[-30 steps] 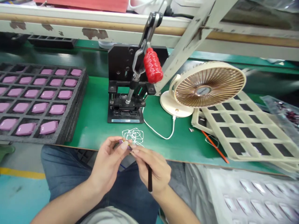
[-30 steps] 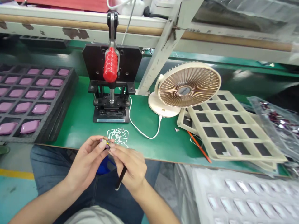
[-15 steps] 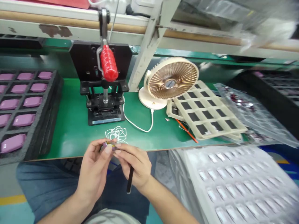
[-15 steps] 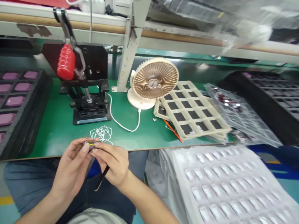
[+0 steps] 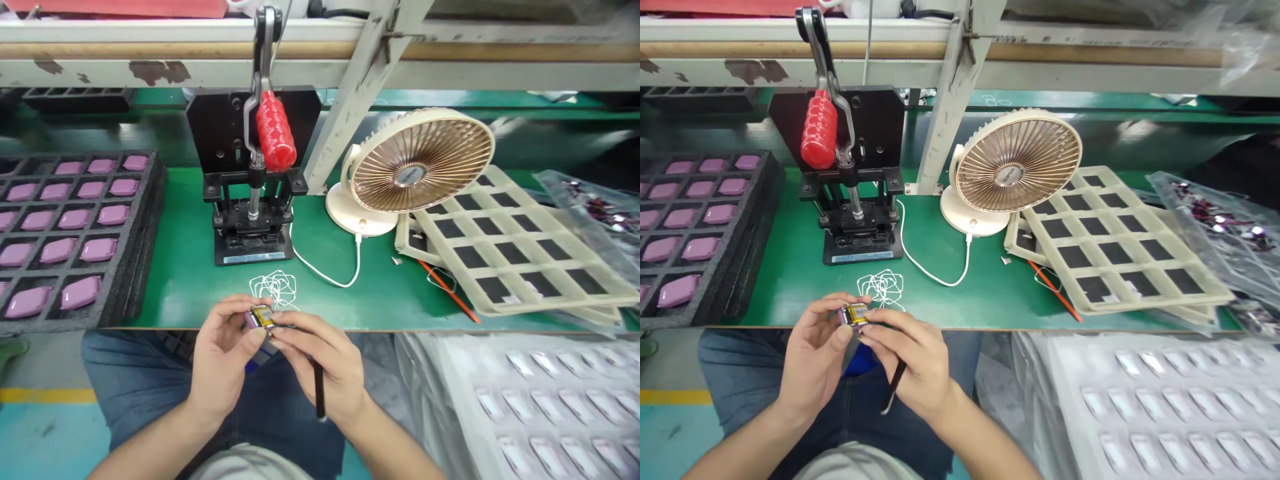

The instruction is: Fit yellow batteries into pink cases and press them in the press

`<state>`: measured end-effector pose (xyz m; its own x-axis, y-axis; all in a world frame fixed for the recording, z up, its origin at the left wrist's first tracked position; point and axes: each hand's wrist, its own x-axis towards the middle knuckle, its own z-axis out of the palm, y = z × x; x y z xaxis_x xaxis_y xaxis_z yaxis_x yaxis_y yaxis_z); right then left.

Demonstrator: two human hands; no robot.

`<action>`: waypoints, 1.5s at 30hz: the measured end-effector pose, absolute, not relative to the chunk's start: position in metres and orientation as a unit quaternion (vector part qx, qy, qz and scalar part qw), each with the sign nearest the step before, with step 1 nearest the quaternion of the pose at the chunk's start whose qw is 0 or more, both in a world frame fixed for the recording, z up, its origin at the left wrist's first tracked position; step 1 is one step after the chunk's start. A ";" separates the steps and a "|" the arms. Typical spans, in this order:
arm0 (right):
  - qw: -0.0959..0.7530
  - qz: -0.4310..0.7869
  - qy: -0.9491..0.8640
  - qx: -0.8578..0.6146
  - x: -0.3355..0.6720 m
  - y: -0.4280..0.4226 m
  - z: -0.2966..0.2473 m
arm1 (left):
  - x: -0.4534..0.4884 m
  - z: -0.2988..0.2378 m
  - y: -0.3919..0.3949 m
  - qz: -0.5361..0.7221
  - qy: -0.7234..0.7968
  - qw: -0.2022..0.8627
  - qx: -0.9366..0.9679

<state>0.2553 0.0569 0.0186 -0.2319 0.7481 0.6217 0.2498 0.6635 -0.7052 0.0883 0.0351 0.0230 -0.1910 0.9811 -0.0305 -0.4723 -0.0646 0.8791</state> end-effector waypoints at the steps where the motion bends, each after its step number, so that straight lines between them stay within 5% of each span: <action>1: 0.523 0.273 -0.733 -0.339 0.255 0.058 0.020 | 0.087 0.022 0.035 0.655 0.395 0.557 0.324; 6: 0.470 0.364 -0.699 -0.398 0.258 0.056 0.025 | 0.079 0.013 0.032 0.648 0.364 0.562 0.363; 15: 0.481 0.320 -0.727 -0.372 0.251 0.043 0.027 | 0.068 0.008 0.025 0.623 0.360 0.552 0.422; 21: 0.487 0.263 -0.701 -0.450 0.268 0.004 0.039 | 0.072 0.031 0.015 0.540 0.484 0.632 0.273; 27: 0.259 0.118 -0.514 -0.809 0.429 -0.024 0.027 | 0.076 0.031 0.022 0.475 0.498 0.675 0.265; 34: 0.039 0.113 -0.358 -0.926 0.582 -0.044 -0.009 | 0.078 0.013 0.016 0.415 0.489 0.714 0.281; 39: 0.005 0.122 -0.361 -0.924 0.597 -0.046 -0.018 | 0.087 0.012 0.010 0.396 0.489 0.729 0.268; 45: 0.081 0.063 -0.362 -0.926 0.588 -0.047 0.009 | 0.095 0.021 0.008 0.426 0.443 0.754 0.232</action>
<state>0.5877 -0.0472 0.0089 0.7295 0.6816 -0.0573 0.6613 -0.7242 -0.1954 0.0946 0.0085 0.0214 0.2444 0.8478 -0.4706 -0.4366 0.5296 0.7273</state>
